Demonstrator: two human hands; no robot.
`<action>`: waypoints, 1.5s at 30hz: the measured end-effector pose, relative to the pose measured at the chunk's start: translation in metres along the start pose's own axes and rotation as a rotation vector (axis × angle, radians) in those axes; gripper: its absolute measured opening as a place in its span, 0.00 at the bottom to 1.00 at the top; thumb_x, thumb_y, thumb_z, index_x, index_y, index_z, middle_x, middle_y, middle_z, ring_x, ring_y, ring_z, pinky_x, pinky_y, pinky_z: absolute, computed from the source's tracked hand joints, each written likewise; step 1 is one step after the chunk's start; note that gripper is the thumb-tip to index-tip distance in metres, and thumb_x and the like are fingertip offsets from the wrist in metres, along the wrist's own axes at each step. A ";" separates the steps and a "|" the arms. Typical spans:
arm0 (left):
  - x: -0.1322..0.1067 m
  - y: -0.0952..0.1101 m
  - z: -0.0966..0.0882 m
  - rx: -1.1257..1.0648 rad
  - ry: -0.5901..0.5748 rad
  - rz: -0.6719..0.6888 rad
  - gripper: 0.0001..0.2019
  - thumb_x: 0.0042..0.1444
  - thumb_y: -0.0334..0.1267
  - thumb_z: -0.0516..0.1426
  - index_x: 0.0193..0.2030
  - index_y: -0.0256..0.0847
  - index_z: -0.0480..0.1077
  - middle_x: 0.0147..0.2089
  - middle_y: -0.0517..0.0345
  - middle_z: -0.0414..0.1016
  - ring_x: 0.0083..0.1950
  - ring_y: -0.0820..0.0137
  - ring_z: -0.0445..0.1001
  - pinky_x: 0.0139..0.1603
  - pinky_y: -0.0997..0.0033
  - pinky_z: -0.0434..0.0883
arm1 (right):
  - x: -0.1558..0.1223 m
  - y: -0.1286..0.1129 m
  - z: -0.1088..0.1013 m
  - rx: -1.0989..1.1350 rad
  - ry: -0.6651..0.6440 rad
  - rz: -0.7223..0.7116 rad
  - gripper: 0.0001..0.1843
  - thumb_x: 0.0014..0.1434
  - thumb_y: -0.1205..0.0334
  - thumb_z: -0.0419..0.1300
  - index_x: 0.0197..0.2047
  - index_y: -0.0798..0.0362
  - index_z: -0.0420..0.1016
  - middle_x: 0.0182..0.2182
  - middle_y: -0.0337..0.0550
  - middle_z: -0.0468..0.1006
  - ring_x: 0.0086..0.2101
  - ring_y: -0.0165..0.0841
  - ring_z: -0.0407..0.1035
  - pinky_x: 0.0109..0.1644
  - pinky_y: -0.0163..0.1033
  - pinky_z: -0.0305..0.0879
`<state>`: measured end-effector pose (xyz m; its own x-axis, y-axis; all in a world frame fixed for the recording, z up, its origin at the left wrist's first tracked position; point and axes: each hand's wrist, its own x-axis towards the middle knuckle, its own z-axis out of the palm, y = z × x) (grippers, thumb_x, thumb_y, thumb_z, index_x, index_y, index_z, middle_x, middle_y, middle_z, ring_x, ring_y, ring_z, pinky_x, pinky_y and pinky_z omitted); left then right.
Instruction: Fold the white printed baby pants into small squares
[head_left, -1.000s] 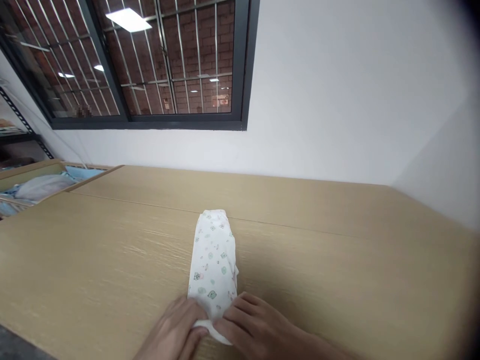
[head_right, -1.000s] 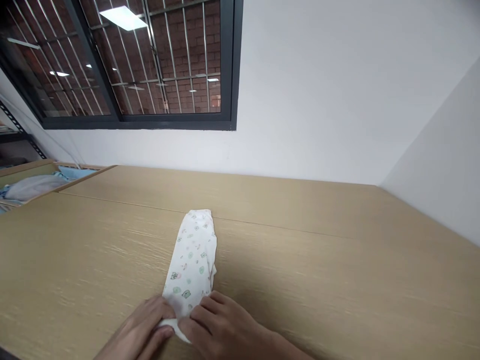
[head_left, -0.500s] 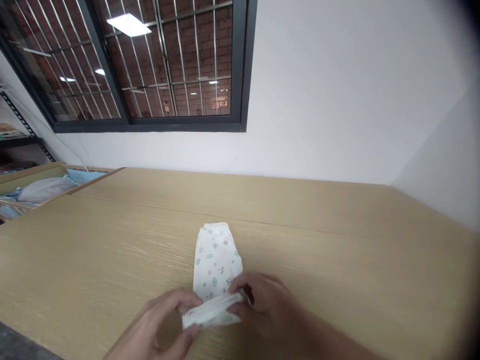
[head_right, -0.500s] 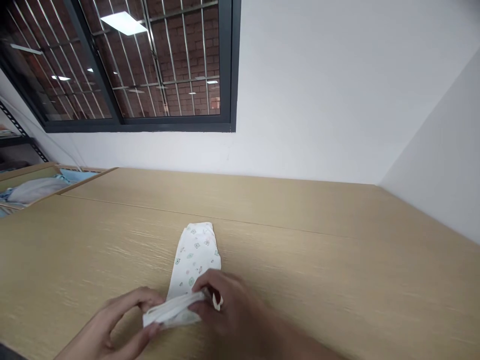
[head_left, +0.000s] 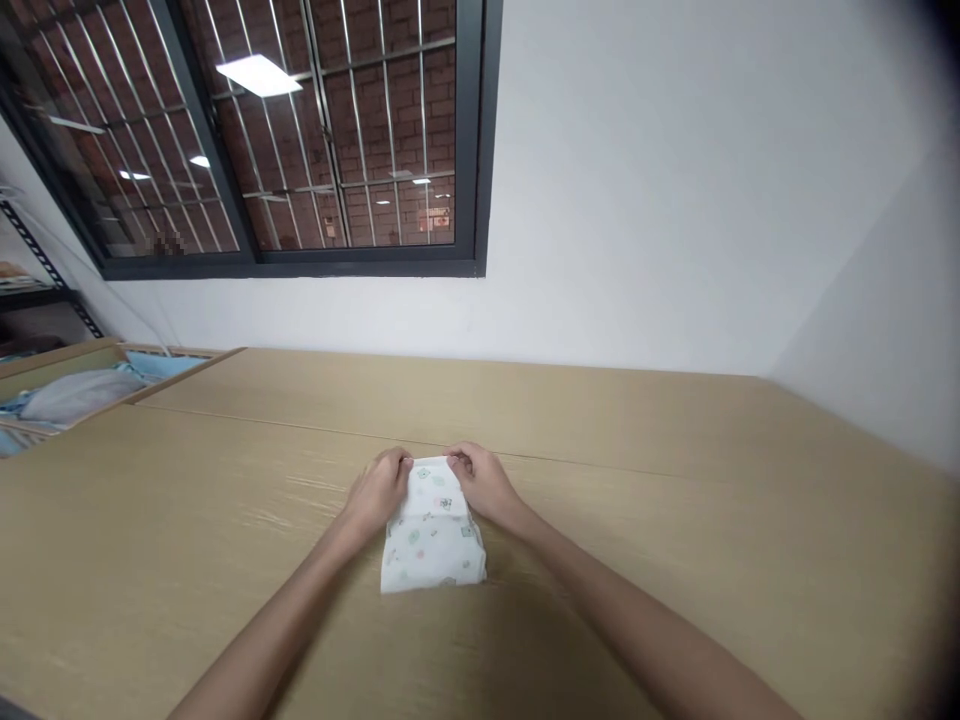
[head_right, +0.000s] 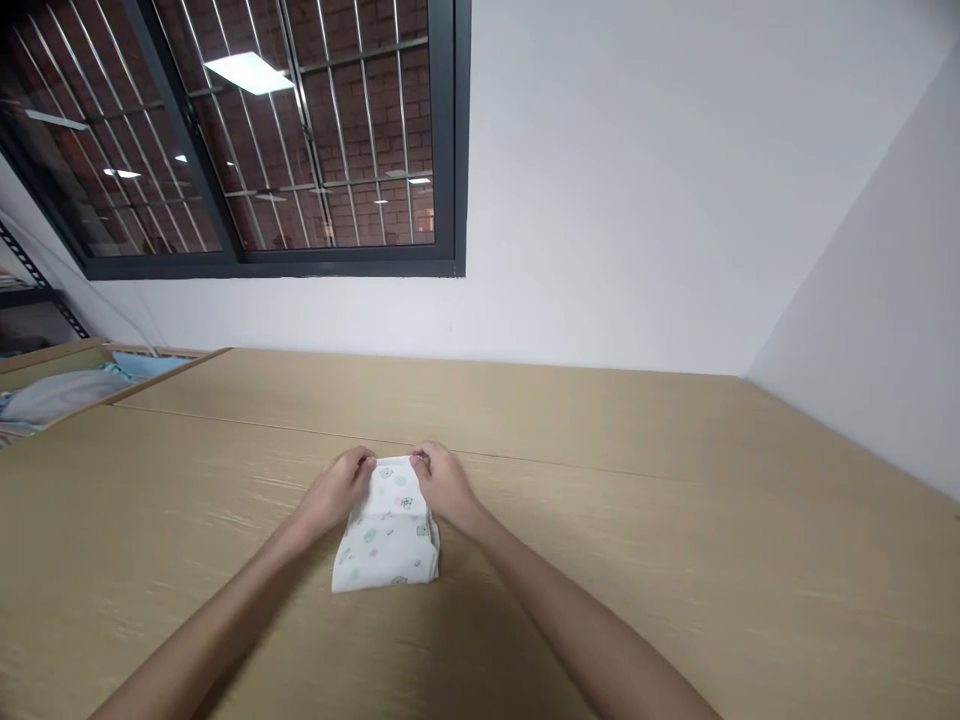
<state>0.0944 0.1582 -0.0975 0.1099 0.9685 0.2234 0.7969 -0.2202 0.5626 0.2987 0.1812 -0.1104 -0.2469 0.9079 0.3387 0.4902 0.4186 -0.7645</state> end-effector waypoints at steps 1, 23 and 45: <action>0.006 -0.003 0.005 0.024 0.001 -0.010 0.14 0.69 0.38 0.46 0.41 0.39 0.71 0.42 0.48 0.79 0.43 0.63 0.76 0.42 0.66 0.67 | 0.006 0.007 0.005 -0.024 0.002 0.010 0.13 0.66 0.64 0.53 0.45 0.53 0.79 0.41 0.49 0.82 0.41 0.39 0.76 0.47 0.43 0.70; -0.178 -0.024 0.136 0.498 0.224 0.264 0.20 0.57 0.50 0.58 0.50 0.43 0.79 0.46 0.37 0.81 0.49 0.40 0.79 0.47 0.35 0.76 | -0.068 -0.046 0.020 -0.140 -0.738 -0.706 0.26 0.73 0.51 0.49 0.71 0.45 0.60 0.68 0.43 0.65 0.69 0.36 0.51 0.72 0.42 0.50; -0.173 -0.013 0.125 0.678 0.355 0.325 0.33 0.56 0.56 0.58 0.63 0.35 0.69 0.60 0.28 0.73 0.56 0.35 0.76 0.45 0.38 0.81 | 0.025 0.030 0.024 -0.308 -0.559 -0.532 0.31 0.74 0.48 0.46 0.75 0.49 0.51 0.73 0.44 0.49 0.72 0.39 0.41 0.75 0.52 0.35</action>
<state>0.1391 0.0081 -0.2433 0.2930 0.7494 0.5937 0.9553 -0.2550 -0.1496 0.2871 0.2156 -0.1378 -0.8497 0.4753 0.2282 0.3770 0.8503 -0.3673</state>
